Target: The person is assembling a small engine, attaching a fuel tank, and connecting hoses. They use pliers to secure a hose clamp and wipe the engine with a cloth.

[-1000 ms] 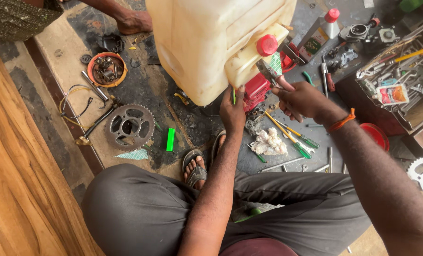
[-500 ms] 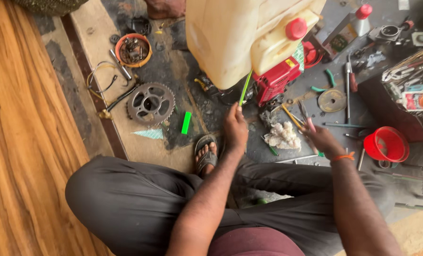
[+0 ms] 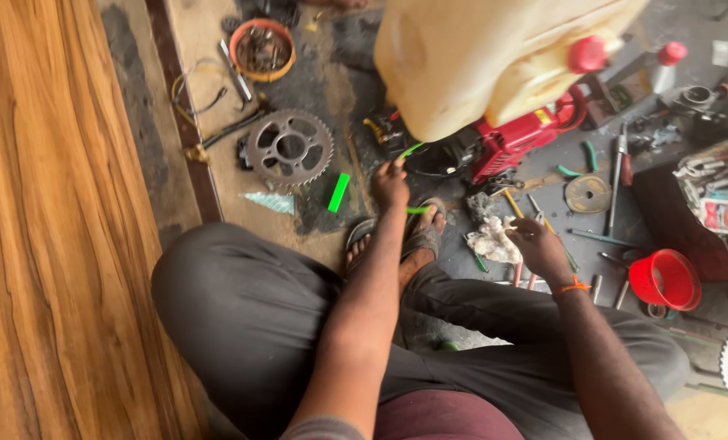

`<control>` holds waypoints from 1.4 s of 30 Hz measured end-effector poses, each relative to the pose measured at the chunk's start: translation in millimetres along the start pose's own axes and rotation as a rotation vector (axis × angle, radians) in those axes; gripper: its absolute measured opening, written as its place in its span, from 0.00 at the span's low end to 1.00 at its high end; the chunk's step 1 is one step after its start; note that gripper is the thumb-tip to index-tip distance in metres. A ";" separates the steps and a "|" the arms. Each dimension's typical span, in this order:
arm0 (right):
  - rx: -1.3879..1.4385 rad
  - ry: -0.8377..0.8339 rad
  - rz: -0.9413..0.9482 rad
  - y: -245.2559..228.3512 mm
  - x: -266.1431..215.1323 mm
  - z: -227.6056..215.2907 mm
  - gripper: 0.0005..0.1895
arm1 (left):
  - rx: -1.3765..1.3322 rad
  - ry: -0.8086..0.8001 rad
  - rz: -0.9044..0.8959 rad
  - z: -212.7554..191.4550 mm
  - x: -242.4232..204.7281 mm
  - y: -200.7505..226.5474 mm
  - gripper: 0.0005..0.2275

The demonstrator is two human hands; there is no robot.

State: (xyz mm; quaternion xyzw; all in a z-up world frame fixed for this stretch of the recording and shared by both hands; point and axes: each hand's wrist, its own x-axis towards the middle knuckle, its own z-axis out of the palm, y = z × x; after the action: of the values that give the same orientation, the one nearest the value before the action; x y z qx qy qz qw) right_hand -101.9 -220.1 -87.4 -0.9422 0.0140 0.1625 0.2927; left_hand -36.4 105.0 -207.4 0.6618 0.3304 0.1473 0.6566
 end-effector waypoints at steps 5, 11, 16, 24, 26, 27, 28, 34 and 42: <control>0.412 -0.129 -0.018 -53.2 10.5 35.8 0.19 | 0.182 0.061 0.160 45.2 26.7 -20.2 0.10; 0.614 -0.133 -0.059 -77.5 68.8 101.2 0.20 | 0.221 -0.033 -0.027 50.4 26.4 -3.6 0.10; 0.870 -0.095 0.122 -98.2 114.4 134.0 0.19 | 0.186 -0.049 -0.146 47.3 18.7 28.9 0.14; 1.273 -0.177 0.216 -112.9 142.4 156.6 0.19 | -0.014 -0.147 -0.270 65.2 18.3 22.5 0.14; 1.327 -0.262 0.090 -111.4 149.3 155.2 0.18 | -0.044 -0.152 -0.255 64.8 21.1 20.7 0.11; 1.354 -0.296 0.033 -106.7 146.7 153.1 0.18 | -0.057 -0.163 -0.252 64.0 17.1 19.7 0.12; 1.342 -0.283 0.038 -102.6 145.8 152.3 0.18 | -0.013 -0.140 -0.276 63.3 14.0 19.2 0.11; 1.535 -0.295 0.147 -92.2 154.6 147.4 0.24 | 0.112 -0.115 -0.476 60.3 24.2 33.0 0.11; 1.463 -0.306 0.165 -88.6 162.2 150.8 0.25 | 0.214 -0.140 -0.670 68.9 36.3 38.0 0.10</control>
State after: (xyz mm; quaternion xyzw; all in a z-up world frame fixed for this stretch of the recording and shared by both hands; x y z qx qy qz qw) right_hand 17.5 -51.7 -206.9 -0.4700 0.1480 0.2623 0.8297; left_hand 43.0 77.9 -185.8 0.5902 0.4969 -0.1571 0.6165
